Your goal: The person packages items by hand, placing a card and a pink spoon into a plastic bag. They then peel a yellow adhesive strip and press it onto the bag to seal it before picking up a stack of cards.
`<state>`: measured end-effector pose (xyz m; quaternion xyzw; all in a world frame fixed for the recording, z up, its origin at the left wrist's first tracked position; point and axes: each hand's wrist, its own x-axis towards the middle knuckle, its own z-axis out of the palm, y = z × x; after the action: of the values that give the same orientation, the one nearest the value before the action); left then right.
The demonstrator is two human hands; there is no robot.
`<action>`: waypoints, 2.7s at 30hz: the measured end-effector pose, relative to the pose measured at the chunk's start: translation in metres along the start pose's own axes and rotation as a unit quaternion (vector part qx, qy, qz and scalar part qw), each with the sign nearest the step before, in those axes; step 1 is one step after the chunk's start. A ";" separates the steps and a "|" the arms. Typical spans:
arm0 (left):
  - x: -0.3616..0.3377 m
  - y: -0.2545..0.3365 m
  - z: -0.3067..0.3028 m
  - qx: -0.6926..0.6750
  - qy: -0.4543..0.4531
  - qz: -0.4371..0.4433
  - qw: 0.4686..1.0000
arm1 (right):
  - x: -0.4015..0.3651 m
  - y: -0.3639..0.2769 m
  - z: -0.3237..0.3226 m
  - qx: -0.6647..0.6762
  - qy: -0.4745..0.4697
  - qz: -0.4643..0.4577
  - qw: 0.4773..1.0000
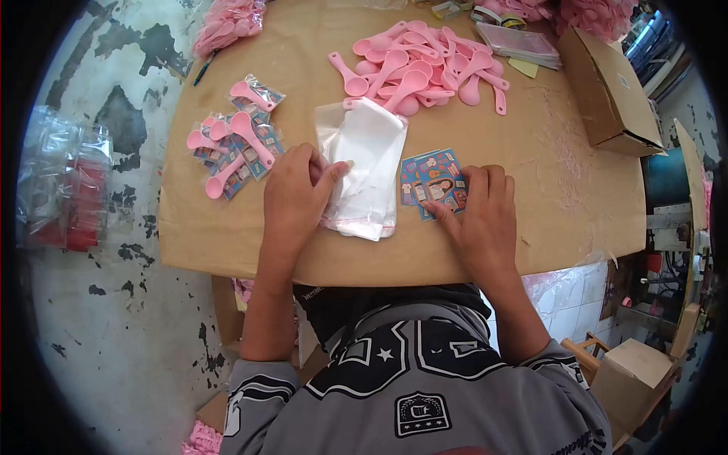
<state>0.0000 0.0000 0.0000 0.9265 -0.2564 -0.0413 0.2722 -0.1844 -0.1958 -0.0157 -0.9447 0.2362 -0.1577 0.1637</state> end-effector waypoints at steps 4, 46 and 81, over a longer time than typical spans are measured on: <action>-0.008 -0.001 -0.006 -0.165 0.022 -0.046 0.985 | 0.002 0.009 -0.008 0.065 -0.026 -0.024 0.997; -0.031 0.006 -0.001 -0.717 0.026 -0.086 0.691 | -0.002 -0.027 -0.012 0.604 -0.139 0.102 0.778; -0.046 0.074 0.032 -0.752 -0.070 -0.049 0.654 | 0.010 -0.039 0.001 0.670 -0.060 0.087 0.735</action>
<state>-0.0799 -0.0461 0.0087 0.4105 -0.1105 -0.2975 0.8549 -0.1603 -0.1678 0.0002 -0.5733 0.1405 -0.2031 0.7812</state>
